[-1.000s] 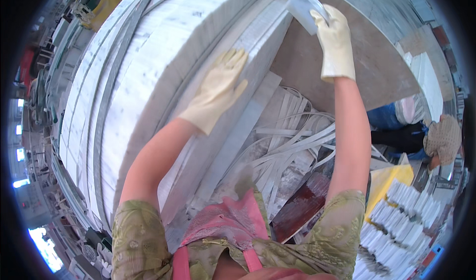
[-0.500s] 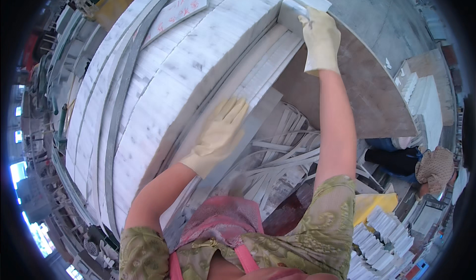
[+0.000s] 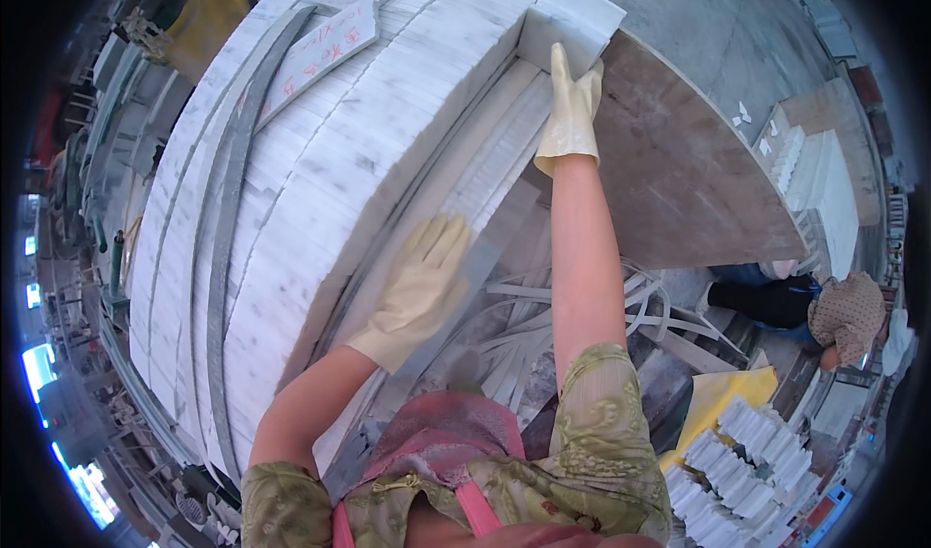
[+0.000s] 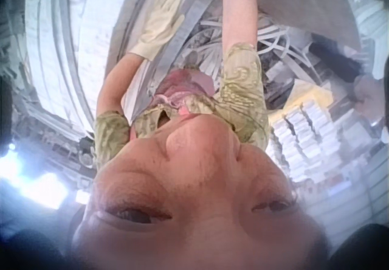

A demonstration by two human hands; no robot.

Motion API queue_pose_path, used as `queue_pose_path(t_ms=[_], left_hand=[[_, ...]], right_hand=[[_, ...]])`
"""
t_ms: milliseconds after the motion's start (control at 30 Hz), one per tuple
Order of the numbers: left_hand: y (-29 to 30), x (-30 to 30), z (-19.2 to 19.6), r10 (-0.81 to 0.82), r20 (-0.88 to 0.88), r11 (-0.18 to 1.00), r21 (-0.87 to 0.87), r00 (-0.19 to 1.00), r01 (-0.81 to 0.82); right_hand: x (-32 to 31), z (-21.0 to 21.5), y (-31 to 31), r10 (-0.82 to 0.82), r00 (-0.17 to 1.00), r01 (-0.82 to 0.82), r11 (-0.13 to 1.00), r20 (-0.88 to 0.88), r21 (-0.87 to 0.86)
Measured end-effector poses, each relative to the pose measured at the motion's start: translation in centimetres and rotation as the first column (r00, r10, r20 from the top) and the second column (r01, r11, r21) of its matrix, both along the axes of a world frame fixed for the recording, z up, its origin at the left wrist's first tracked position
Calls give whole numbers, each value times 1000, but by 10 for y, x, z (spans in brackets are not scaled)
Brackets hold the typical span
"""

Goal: The person repeatedly picks up white plaster board pieces from a pile on the floor and stacks them onto a yellow platform. The worker handles the boards one at a time, aligning them into neat piles while wearing gloves.

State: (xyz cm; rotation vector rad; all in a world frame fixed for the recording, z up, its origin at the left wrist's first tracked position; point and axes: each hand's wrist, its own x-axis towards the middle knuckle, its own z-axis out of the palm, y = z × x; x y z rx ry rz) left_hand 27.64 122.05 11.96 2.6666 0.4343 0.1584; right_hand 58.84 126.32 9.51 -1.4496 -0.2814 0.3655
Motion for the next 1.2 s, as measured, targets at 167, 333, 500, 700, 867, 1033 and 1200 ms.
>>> queue_pose_path(t_ms=[167,333,500,700,867,1033,1200], left_hand=[[-2,1,0,-13,15,1000,28,1000,13],[-3,1,-1,-9,-9,999,47,1000,9],[-1,0,0,-8,-4,1000,30,1000,9],[-1,1,2,-16,-1,1000,15,1000,16],[-1,1,7,-19,-7,1000,6,1000,19],[-1,1,7,-4,6,1000,4,1000,4],[-2,0,3,10,9,1000,12,1000,-10]], right_hand=[[13,28,-29,291,940,-283,957,177,-70],[25,37,-12,30,994,-20,995,106,-98],[38,22,21,-156,947,201,970,280,-139],[47,17,20,-115,927,237,917,356,-321],[42,31,5,38,942,100,917,333,-386],[37,43,-6,81,562,449,806,823,-386],[29,37,19,39,771,255,896,636,-364]])
